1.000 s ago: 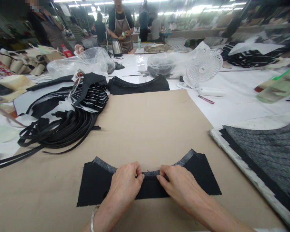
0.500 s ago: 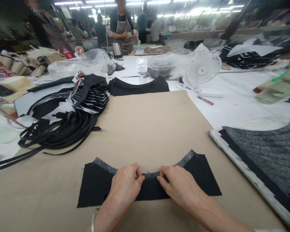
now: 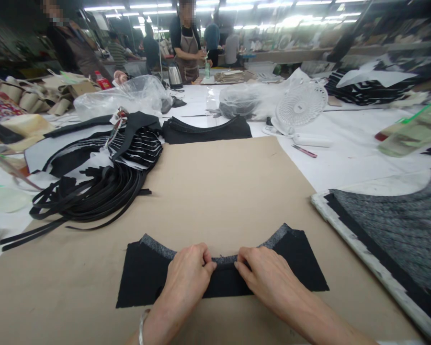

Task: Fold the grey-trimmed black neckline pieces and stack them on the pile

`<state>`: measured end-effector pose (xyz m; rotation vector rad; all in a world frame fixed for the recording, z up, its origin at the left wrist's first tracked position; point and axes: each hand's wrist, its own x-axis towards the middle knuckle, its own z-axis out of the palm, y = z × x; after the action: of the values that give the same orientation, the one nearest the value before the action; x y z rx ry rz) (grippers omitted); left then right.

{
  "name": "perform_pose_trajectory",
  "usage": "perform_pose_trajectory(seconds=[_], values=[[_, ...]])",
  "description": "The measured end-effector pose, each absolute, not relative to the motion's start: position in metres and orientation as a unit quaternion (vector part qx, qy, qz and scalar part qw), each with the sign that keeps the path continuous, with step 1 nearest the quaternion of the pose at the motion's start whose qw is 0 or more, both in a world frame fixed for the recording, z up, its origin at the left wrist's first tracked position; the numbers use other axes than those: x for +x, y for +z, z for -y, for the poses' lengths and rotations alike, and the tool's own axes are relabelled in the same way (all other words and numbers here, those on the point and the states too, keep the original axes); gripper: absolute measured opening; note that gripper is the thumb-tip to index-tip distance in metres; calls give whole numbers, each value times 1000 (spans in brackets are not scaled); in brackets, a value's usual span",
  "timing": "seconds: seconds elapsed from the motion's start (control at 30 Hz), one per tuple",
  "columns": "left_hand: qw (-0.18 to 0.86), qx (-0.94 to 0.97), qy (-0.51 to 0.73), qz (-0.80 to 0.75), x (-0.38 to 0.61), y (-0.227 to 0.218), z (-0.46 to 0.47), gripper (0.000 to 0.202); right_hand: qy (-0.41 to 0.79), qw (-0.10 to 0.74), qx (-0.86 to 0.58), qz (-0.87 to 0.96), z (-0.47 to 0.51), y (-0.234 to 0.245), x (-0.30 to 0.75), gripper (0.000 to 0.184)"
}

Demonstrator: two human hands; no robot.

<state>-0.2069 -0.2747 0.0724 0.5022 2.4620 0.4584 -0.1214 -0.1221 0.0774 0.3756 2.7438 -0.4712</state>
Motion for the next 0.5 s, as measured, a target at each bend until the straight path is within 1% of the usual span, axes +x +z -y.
perform_pose_trajectory(seconds=[0.13, 0.27, 0.33, 0.4, 0.43, 0.47, 0.5], values=[[292, 183, 170, -923, -208, 76, 272, 9, -155, 172, 136, -963, 124, 79, -124, 26], [292, 196, 155, -923, -210, 78, 271, 8, -128, 174, 139, -967, 127, 78, -124, 20], [284, 206, 145, -925, -206, 75, 274, 8, -121, 162, 136, -970, 129, 73, -121, 18], [271, 207, 137, -930, -200, 67, 279, 3, -128, 151, 132, -971, 128, 61, -114, 18], [258, 211, 137, -933, -199, 60, 280, 8, -135, 146, 131, -971, 125, 52, -112, 19], [236, 201, 125, -943, -201, 52, 279, 18, -145, 150, 130, -969, 121, 43, -112, 19], [184, 207, 114, -954, -206, 43, 275, 23, -171, 160, 131, -963, 115, 34, -115, 19]])
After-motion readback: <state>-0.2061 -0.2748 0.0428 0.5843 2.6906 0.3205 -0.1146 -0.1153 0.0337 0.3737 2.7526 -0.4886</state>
